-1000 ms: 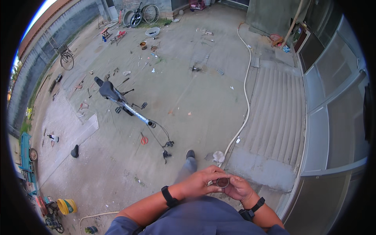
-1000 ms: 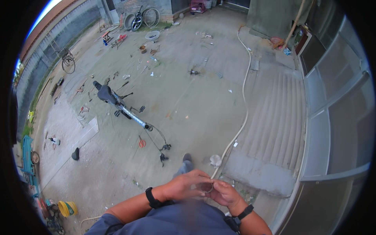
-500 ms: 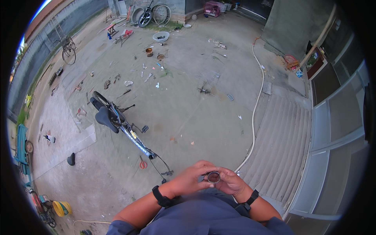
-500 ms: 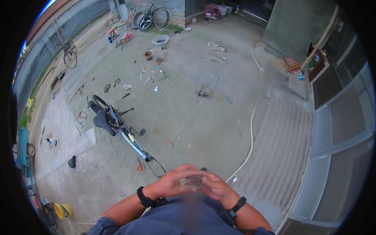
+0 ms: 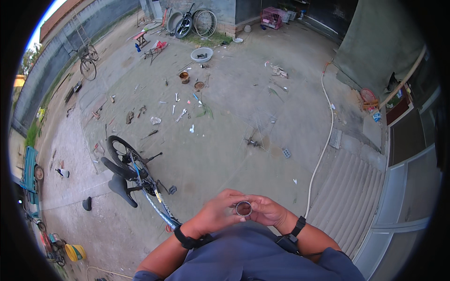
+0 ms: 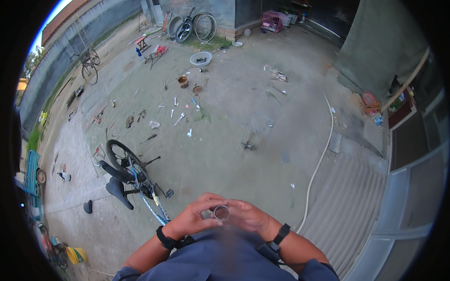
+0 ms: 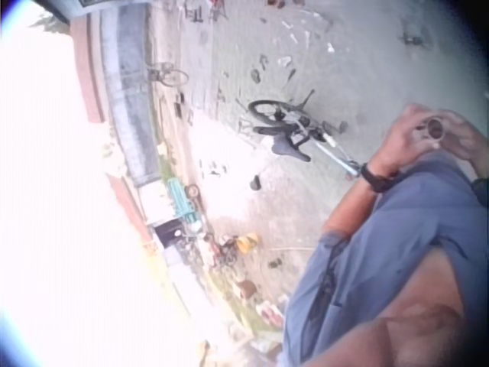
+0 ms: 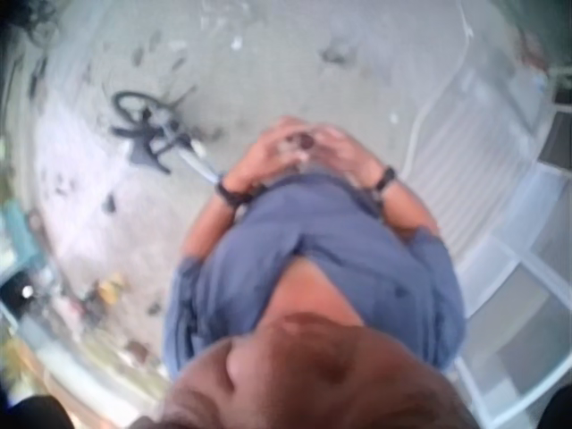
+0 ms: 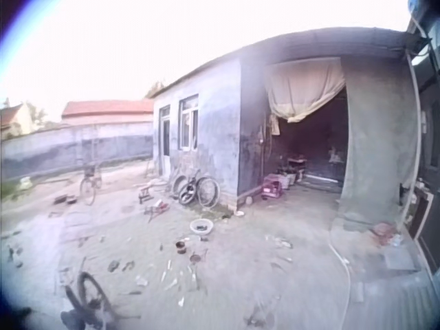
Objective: The person inserts a headset bearing into the bicycle frame's head tube, then uses a screwdriver to tap it into place. They then pick up the front fork assembly and insert it into the head tube, aligning the headset components.
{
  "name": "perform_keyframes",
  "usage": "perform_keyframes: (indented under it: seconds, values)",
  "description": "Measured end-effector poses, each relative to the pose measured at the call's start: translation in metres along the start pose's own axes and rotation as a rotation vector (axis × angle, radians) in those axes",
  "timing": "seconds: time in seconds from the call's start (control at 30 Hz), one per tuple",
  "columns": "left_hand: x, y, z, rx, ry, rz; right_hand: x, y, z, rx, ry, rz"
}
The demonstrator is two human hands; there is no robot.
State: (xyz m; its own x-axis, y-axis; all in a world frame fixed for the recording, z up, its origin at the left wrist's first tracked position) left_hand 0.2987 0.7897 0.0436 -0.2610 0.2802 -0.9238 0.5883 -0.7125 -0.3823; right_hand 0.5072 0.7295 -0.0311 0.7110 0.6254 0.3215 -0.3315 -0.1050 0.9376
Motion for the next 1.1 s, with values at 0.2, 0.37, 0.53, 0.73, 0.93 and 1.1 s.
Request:
perform_keyframes:
  seconds: [0.2,0.37,0.53,0.73,0.93,1.1]
  values:
    - [0.048,-0.068,-0.11,0.025,0.002,0.009,0.093,-0.034,-0.081,-0.065,-0.04,-0.037]
    - [0.117,-0.139,-0.205,0.038,0.114,-0.01,0.189,-0.07,-0.166,-0.075,-0.055,0.123]
    - [0.143,-0.187,-0.223,-0.225,-0.031,0.066,0.257,-0.064,-0.243,-0.088,0.08,0.171]
    - [0.192,-0.166,-0.149,-0.654,-0.468,0.014,0.289,-0.077,-0.33,-0.045,0.474,0.273]
    - [0.18,-0.029,-0.064,-1.09,-1.094,0.333,0.276,-0.086,-0.407,0.113,0.823,0.439]
    - [0.153,0.075,-0.055,-1.238,-1.3,0.568,0.235,-0.072,-0.432,0.19,0.984,0.501]
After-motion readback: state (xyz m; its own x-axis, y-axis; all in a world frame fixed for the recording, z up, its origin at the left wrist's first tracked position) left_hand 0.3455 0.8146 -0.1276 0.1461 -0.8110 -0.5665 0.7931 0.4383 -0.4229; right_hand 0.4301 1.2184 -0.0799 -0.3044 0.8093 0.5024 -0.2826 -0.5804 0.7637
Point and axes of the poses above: each hand's wrist, its own z-axis away from the middle knuckle, its own y-axis out of the palm, x = y × z, the point moved 1 cm from there along -z, towards the middle knuckle, and after that the axes turned 11 degrees about -z, right-handed, at the moved point
